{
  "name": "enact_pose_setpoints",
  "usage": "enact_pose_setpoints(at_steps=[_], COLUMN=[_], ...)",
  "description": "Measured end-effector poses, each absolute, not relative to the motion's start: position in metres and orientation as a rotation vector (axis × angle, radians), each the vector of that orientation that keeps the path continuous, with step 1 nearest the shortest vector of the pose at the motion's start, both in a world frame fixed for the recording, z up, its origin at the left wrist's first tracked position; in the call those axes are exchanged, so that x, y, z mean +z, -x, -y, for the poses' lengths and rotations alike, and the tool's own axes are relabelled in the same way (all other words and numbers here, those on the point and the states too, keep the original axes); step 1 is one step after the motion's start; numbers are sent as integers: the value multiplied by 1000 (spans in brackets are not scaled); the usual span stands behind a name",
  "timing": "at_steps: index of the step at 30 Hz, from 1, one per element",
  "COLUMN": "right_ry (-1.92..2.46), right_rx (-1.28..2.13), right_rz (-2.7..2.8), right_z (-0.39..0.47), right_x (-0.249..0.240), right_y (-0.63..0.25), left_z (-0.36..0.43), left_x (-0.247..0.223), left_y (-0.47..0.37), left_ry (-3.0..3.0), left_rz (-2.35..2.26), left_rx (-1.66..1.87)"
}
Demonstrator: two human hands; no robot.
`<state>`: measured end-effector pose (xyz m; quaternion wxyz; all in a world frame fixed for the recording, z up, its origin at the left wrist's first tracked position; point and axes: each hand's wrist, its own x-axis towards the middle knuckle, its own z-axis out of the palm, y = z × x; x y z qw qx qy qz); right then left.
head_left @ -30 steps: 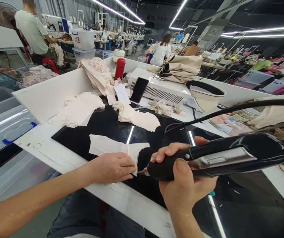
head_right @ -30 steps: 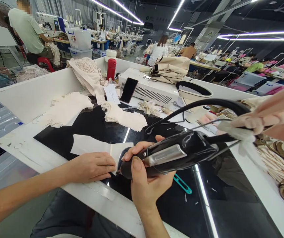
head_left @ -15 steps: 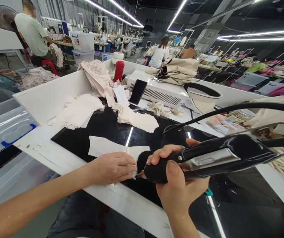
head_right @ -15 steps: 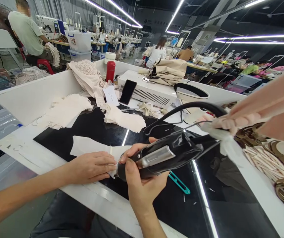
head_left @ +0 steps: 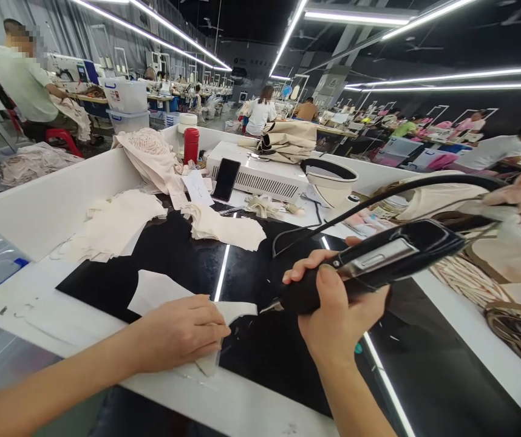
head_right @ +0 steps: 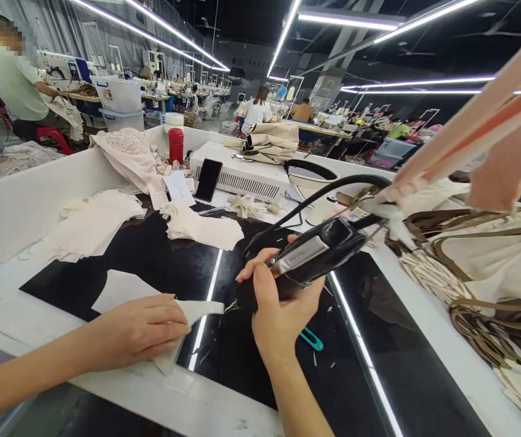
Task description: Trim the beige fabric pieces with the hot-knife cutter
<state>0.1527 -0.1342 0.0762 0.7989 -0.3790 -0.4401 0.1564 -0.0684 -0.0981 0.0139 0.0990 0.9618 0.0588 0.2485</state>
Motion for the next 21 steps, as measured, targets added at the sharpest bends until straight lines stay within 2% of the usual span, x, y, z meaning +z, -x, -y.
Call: enact_pose_setpoints(at_steps=[9,21], right_ry=[822,797], right_rx=[343,357], right_rz=[995,991], right_z=[126,125], right_x=[62,58], right_y=[-153,-151], left_z=[76,75], left_x=[3,-3], left_y=[15,21], left_ry=[-3040,-3040], left_rz=[-199,-234], left_rx=[680,644])
